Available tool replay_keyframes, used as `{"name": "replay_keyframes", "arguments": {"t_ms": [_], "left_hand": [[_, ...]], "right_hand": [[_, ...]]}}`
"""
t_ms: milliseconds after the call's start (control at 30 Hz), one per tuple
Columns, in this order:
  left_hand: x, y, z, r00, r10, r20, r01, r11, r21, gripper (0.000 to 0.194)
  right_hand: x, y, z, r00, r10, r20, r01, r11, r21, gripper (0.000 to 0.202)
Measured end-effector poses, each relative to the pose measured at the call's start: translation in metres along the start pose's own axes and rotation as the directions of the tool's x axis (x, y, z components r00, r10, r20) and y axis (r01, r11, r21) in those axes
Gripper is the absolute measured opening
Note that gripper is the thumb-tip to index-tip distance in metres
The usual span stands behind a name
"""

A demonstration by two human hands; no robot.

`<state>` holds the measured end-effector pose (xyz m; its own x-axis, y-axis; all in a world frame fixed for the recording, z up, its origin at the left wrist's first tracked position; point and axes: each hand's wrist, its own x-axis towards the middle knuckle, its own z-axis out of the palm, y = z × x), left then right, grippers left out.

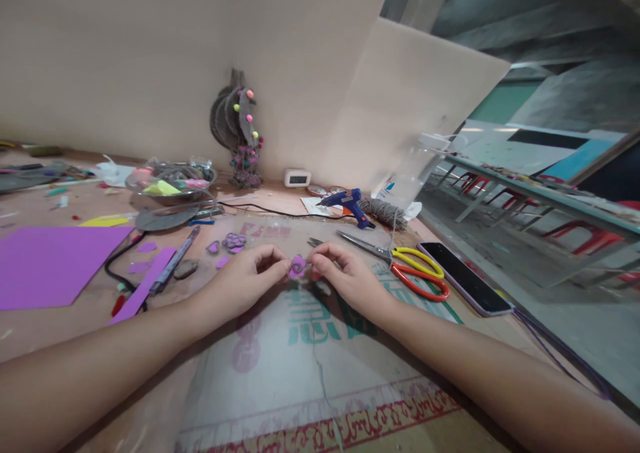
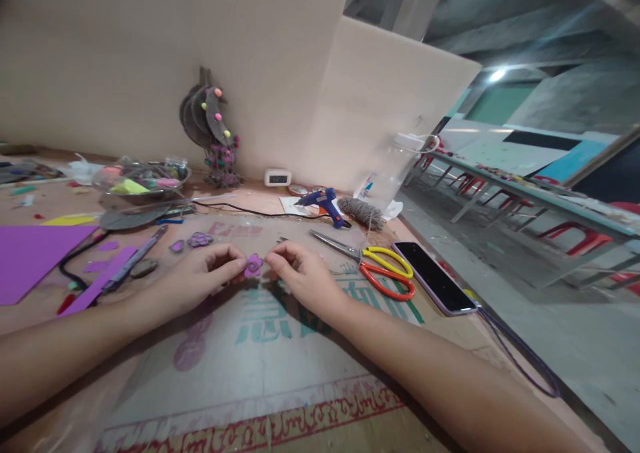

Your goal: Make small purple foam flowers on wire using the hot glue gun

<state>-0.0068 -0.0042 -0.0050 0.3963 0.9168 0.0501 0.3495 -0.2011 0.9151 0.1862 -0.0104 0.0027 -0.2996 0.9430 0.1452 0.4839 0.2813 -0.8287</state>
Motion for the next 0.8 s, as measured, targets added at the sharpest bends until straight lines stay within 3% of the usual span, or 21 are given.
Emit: {"name": "replay_keyframes", "arguments": {"t_ms": [100,267,467,633,800], "left_hand": [[0.0000,-0.0004,-0.0003,1.000,0.002,-0.004,-0.002,1.000,0.005,0.023],[0.0009,-0.0030,-0.0004,0.999,0.032,0.014,-0.033,0.999,0.040,0.024],[0.0007,-0.0020,-0.0003,0.998,0.049,0.041,-0.051,0.997,0.054,0.026],[-0.0006,-0.0015,0.0002,0.999,0.041,0.025,-0.043,0.997,0.061,0.025],[-0.0006,-0.0021,-0.0005,0.999,0.033,-0.006,-0.032,0.997,0.074,0.024]], "right_hand": [[-0.0002,-0.0020,0.0013,0.999,0.034,-0.014,-0.034,0.999,0.002,0.019],[-0.0002,-0.0026,0.0038,0.998,-0.003,0.061,0.004,1.000,-0.008,0.016],[0.0001,-0.0043,0.0044,0.997,0.029,0.076,-0.029,1.000,-0.002,0.018],[0.0001,-0.0062,0.0016,0.996,-0.021,0.090,0.025,0.999,-0.044,0.028],[0.0005,-0.0041,0.0025,0.996,0.021,0.091,-0.018,0.999,-0.032,0.011]]}}
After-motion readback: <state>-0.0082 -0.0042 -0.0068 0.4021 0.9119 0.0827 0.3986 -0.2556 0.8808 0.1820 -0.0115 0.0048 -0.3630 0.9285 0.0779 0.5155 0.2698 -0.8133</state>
